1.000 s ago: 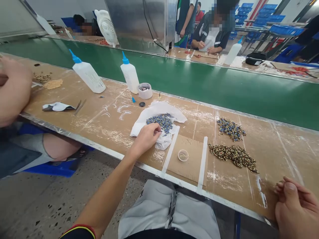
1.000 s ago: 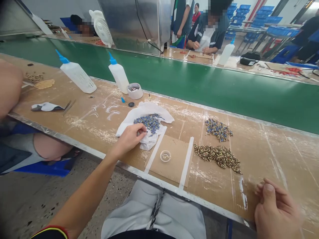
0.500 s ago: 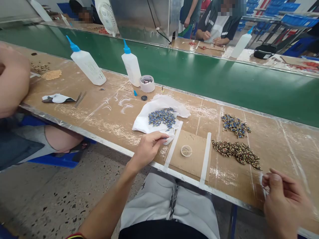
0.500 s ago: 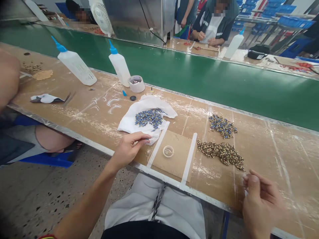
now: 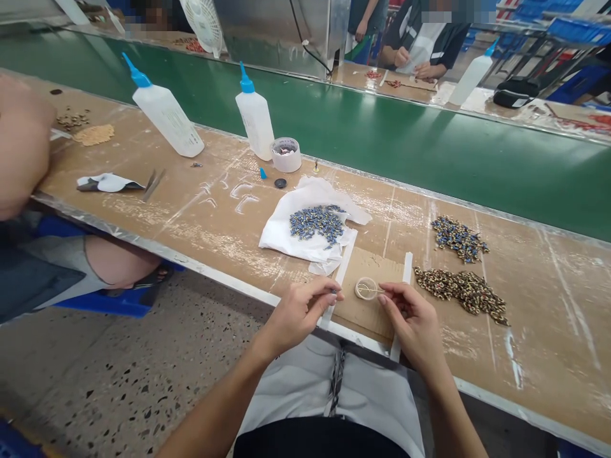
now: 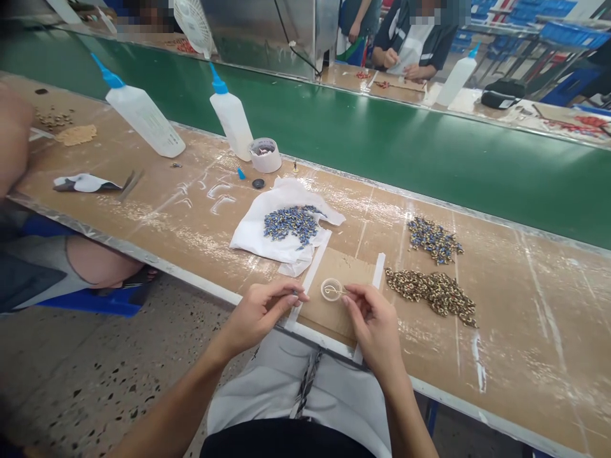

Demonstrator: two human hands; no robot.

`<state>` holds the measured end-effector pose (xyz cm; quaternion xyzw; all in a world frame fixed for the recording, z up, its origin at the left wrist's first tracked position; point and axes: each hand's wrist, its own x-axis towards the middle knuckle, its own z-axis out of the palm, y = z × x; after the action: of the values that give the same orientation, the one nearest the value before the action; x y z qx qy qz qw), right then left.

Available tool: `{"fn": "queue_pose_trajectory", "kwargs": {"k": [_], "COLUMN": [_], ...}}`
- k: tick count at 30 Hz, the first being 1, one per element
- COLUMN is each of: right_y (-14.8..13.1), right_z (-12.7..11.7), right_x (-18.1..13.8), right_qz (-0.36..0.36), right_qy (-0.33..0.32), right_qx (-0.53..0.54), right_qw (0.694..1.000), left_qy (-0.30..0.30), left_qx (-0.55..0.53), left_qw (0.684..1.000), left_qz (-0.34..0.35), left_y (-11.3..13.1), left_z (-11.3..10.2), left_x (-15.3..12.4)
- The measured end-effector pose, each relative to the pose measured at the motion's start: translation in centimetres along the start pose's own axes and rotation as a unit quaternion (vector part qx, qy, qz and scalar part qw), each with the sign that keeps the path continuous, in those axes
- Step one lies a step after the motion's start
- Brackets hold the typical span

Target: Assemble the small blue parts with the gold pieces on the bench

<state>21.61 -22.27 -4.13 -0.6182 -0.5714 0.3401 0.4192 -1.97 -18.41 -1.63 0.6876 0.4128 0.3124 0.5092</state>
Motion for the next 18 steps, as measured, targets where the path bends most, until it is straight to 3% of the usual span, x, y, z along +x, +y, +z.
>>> {"fn": "queue_pose_trajectory", "kwargs": {"k": [7, 13, 18], "right_y": [-1.4, -2.2, -1.9], "right_z": [0.7, 1.0, 0.0], "right_x": [0.9, 2.5, 3.0], "right_qz": [-0.066, -0.143, -0.185], "right_qy": [0.012, -0.024, 0.016], "right_qx": [-0.028, -0.079, -0.161], "right_qw": [0.997, 0.986, 0.969], "left_qy": [0.002, -0.048, -0.081], "left_qx": [0.038, 0.019, 0.057], "left_qw": [0.999, 0.999, 0.990], "left_qz": [0.011, 0.010, 0.105], "left_y": [0.2, 0.6, 0.3], "left_z": [-0.3, 1.5, 2.9], "left_x": [-0.7, -0.4, 0.7]}}
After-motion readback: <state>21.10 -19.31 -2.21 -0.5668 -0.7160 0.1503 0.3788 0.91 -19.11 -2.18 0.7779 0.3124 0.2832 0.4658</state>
